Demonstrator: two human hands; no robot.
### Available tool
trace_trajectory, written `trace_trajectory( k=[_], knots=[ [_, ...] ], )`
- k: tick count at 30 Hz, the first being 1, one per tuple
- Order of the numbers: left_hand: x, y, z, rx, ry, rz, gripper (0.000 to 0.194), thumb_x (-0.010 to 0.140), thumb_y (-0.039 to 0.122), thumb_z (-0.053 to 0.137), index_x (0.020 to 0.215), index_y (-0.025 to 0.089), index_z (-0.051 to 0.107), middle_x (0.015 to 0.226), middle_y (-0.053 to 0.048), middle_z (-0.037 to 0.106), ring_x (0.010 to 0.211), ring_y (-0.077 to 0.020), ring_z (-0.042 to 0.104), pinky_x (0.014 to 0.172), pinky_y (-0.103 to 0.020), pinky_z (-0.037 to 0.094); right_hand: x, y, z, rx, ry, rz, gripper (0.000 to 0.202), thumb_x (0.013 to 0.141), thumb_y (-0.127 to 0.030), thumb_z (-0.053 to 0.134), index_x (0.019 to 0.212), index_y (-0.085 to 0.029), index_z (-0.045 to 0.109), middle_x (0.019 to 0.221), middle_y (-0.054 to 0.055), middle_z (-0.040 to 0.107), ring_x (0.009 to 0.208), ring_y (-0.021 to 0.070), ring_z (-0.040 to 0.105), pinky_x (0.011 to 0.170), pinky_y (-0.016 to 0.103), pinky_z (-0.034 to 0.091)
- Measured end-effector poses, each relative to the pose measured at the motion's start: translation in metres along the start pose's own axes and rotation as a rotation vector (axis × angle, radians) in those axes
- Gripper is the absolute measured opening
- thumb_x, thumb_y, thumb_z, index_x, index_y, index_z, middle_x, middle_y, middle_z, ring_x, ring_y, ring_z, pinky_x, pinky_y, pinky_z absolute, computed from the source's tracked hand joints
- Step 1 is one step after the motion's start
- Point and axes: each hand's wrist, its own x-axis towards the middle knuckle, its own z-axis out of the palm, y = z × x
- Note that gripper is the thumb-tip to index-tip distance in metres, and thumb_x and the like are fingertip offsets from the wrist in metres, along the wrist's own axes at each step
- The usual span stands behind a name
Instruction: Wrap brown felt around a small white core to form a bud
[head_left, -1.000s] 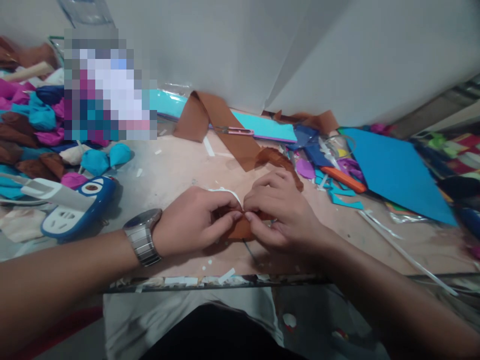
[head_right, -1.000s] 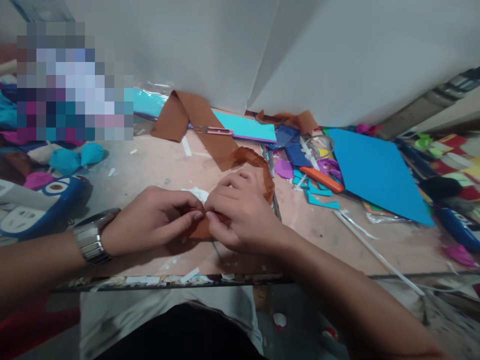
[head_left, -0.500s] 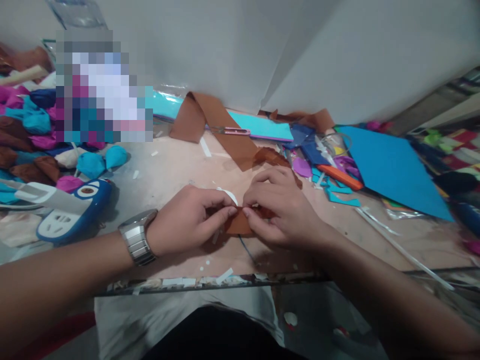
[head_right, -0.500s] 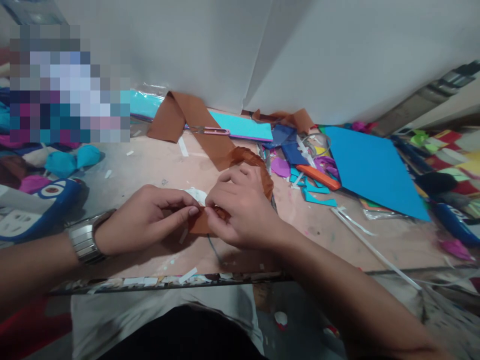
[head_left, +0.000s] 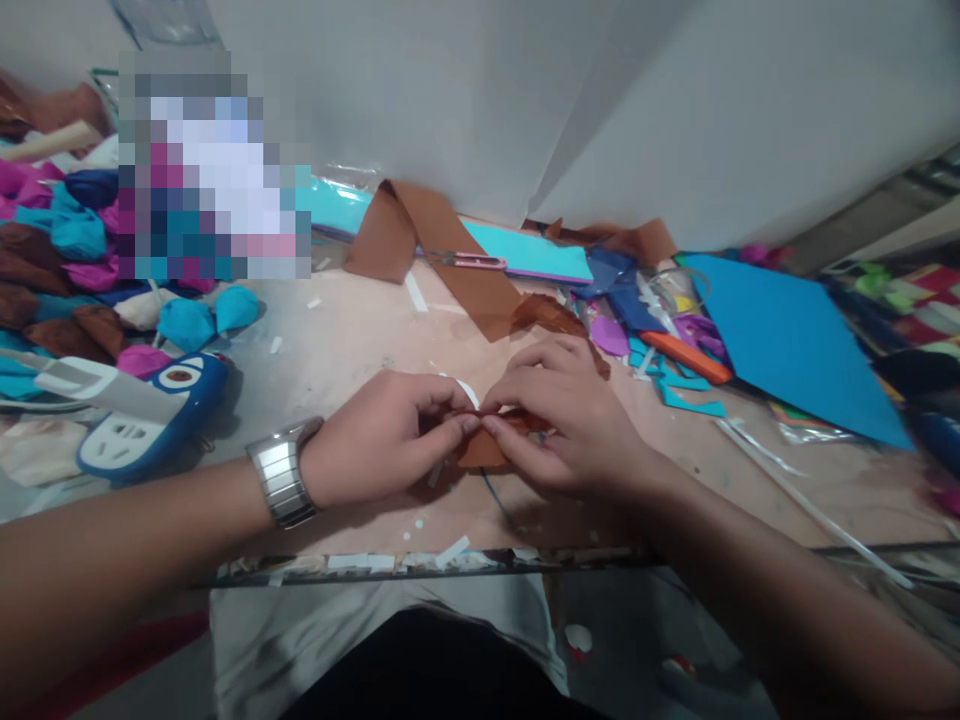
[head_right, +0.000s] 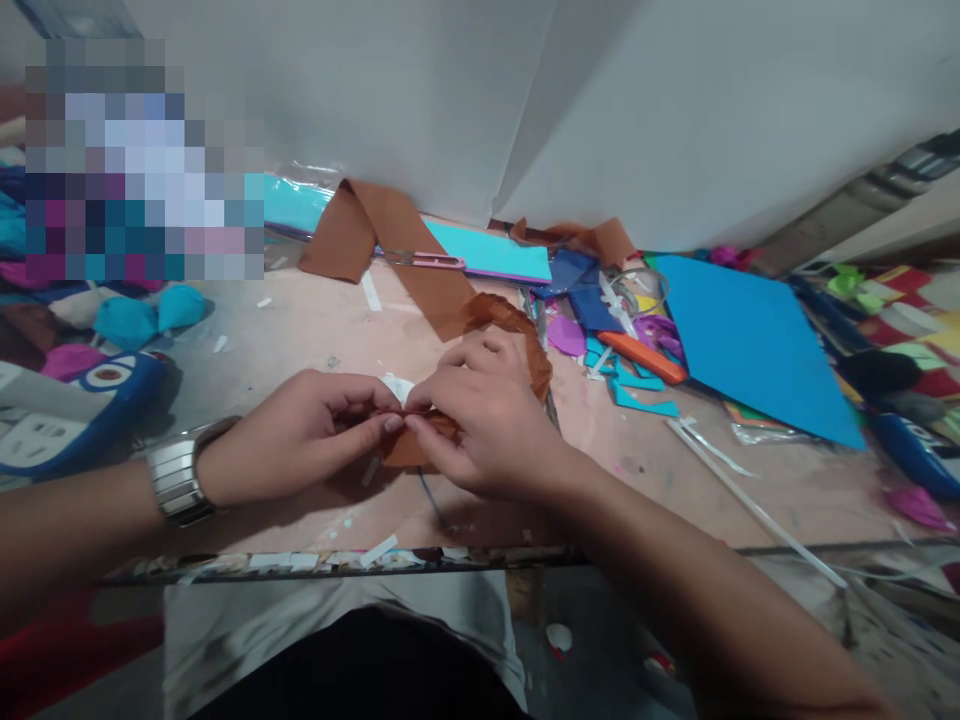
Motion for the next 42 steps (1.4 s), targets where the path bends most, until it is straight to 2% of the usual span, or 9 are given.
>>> trace_trajectory(
  k=[7, 13, 17, 20, 29, 32, 35, 39, 42],
  knots=[
    [0.0021, -0.0017, 0.0023, -0.237, -0.031, -0.111, 0.019, 0.097, 0.033, 0.059, 0.093, 0.017, 0.069, 0.075, -0.002, 0.072, 0.064, -0.0122, 0.063, 0.060, -0.023, 0.047, -0.0007, 0.0009, 0.0029, -0.005, 0.035, -0.028, 0.005, 0.092, -0.024, 0.068, 0.092, -0.023, 0.073, 0.081, 0.000, 0.073, 0.090, 0.0196, 0.066, 0.099, 0.045, 0.039],
    [0.0024, -0.0011, 0.0016, -0.383, -0.044, -0.193, 0.013, 0.094, 0.027, 0.060, 0.092, 0.016, 0.066, 0.067, 0.001, 0.066, 0.057, -0.0099, 0.058, 0.053, -0.020, 0.041, -0.0014, 0.0014, 0.0037, -0.018, 0.074, -0.090, 0.006, 0.092, -0.021, 0.067, 0.094, -0.023, 0.072, 0.080, -0.001, 0.075, 0.086, 0.0189, 0.066, 0.097, 0.044, 0.042],
    [0.0037, -0.0004, -0.0001, -0.385, -0.042, -0.199, 0.011, 0.092, 0.025, 0.061, 0.091, 0.015, 0.066, 0.067, 0.001, 0.066, 0.056, -0.0089, 0.056, 0.052, -0.018, 0.040, -0.0013, 0.0012, 0.0041, -0.031, 0.097, -0.131, 0.009, 0.091, -0.017, 0.066, 0.095, -0.023, 0.071, 0.081, -0.002, 0.076, 0.084, 0.0183, 0.066, 0.097, 0.045, 0.041],
    [0.0042, 0.0009, -0.0013, -0.364, -0.051, -0.192, 0.018, 0.094, 0.031, 0.062, 0.088, 0.014, 0.066, 0.068, 0.000, 0.067, 0.058, -0.0091, 0.057, 0.052, -0.018, 0.041, -0.0007, 0.0007, 0.0037, -0.039, 0.083, -0.140, 0.009, 0.091, -0.016, 0.065, 0.092, -0.023, 0.071, 0.081, -0.001, 0.076, 0.084, 0.0188, 0.066, 0.098, 0.046, 0.041],
    [0.0044, -0.0022, 0.0004, -0.356, -0.030, -0.162, 0.023, 0.097, 0.034, 0.060, 0.088, 0.014, 0.066, 0.065, 0.000, 0.068, 0.054, -0.0098, 0.059, 0.049, -0.018, 0.041, -0.0019, 0.0004, 0.0046, -0.058, 0.059, -0.083, 0.006, 0.093, -0.023, 0.068, 0.095, -0.025, 0.073, 0.083, -0.002, 0.078, 0.090, 0.0214, 0.064, 0.098, 0.047, 0.039],
    [0.0027, -0.0006, -0.0003, -0.236, 0.015, -0.087, 0.022, 0.097, 0.034, 0.060, 0.090, 0.015, 0.068, 0.074, -0.002, 0.072, 0.064, -0.0123, 0.065, 0.058, -0.021, 0.047, -0.0022, 0.0002, 0.0045, -0.056, 0.054, -0.070, 0.006, 0.093, -0.024, 0.068, 0.095, -0.024, 0.073, 0.083, -0.001, 0.077, 0.092, 0.0223, 0.064, 0.097, 0.047, 0.039],
    [-0.0005, 0.0016, -0.0020, 0.035, 0.087, 0.036, 0.019, 0.097, 0.032, 0.060, 0.092, 0.018, 0.072, 0.079, -0.001, 0.075, 0.071, -0.0132, 0.067, 0.065, -0.022, 0.048, -0.0015, -0.0001, 0.0038, -0.045, 0.056, -0.056, 0.005, 0.093, -0.023, 0.068, 0.092, -0.023, 0.073, 0.083, 0.000, 0.077, 0.093, 0.0228, 0.064, 0.094, 0.046, 0.040],
    [-0.0032, -0.0002, -0.0026, 0.395, 0.167, 0.195, 0.020, 0.098, 0.032, 0.058, 0.095, 0.021, 0.074, 0.077, 0.001, 0.075, 0.064, -0.0118, 0.064, 0.062, -0.023, 0.041, -0.0014, 0.0000, 0.0035, -0.018, 0.056, -0.045, 0.005, 0.092, -0.022, 0.068, 0.090, -0.022, 0.072, 0.082, 0.001, 0.075, 0.096, 0.0238, 0.063, 0.095, 0.046, 0.040],
    [-0.0034, -0.0044, -0.0015, 0.556, 0.188, 0.276, 0.022, 0.100, 0.032, 0.054, 0.096, 0.021, 0.073, 0.076, 0.000, 0.075, 0.063, -0.0128, 0.064, 0.060, -0.024, 0.038, -0.0019, -0.0006, 0.0038, 0.013, 0.032, -0.026, 0.005, 0.093, -0.022, 0.066, 0.090, -0.022, 0.070, 0.083, 0.002, 0.074, 0.099, 0.0247, 0.062, 0.097, 0.047, 0.040]
  ],
)
